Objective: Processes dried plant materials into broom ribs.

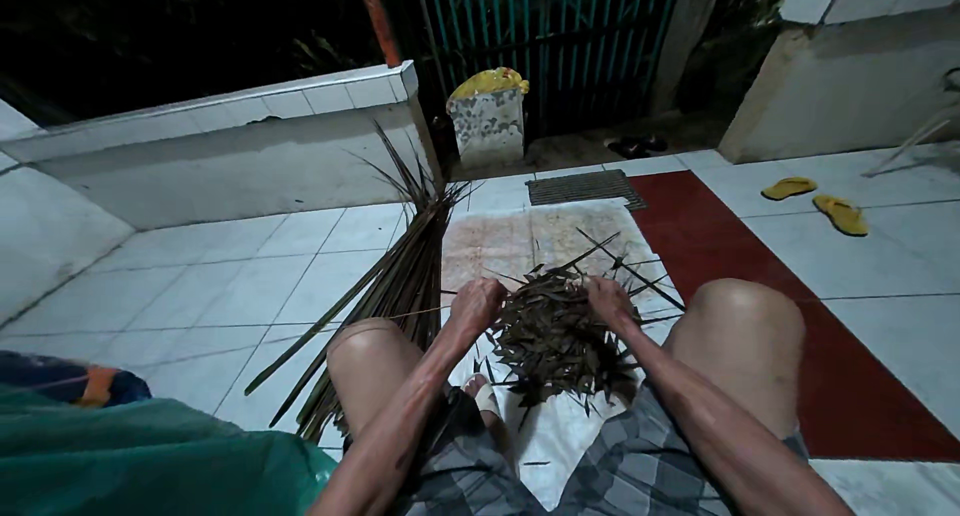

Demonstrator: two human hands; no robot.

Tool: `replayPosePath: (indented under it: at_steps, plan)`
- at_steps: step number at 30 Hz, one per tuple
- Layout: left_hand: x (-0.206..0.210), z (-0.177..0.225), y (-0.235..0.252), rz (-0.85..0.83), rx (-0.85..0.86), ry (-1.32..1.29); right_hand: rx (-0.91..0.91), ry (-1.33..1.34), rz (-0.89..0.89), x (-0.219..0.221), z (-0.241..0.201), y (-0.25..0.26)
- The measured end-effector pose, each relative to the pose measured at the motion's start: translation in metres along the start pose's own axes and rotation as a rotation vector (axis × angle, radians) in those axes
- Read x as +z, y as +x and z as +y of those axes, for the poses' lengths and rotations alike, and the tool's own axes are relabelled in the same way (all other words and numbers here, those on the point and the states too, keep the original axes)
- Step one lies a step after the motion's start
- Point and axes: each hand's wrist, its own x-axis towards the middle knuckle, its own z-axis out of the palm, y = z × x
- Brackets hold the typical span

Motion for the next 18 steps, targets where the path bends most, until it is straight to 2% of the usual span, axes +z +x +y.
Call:
replayPosePath:
  at_steps: [4,9,14,18]
  plan:
    - [-0.001,-0.009,0.011,0.052,-0.052,0.003,-0.142,0.118,-0.002,-0.002,-0.015,-0.003]
    - [0.007,0.004,0.022,0.135,-0.019,-0.004,-0.352,0.195,-0.140,0.015,-0.036,-0.029]
    - [0.012,0.013,0.024,0.166,0.008,0.021,-0.397,0.190,-0.163,0.021,-0.048,-0.037]
    - [0.014,0.016,0.019,0.188,0.058,0.041,-0.335,0.171,-0.124,0.018,-0.049,-0.036]
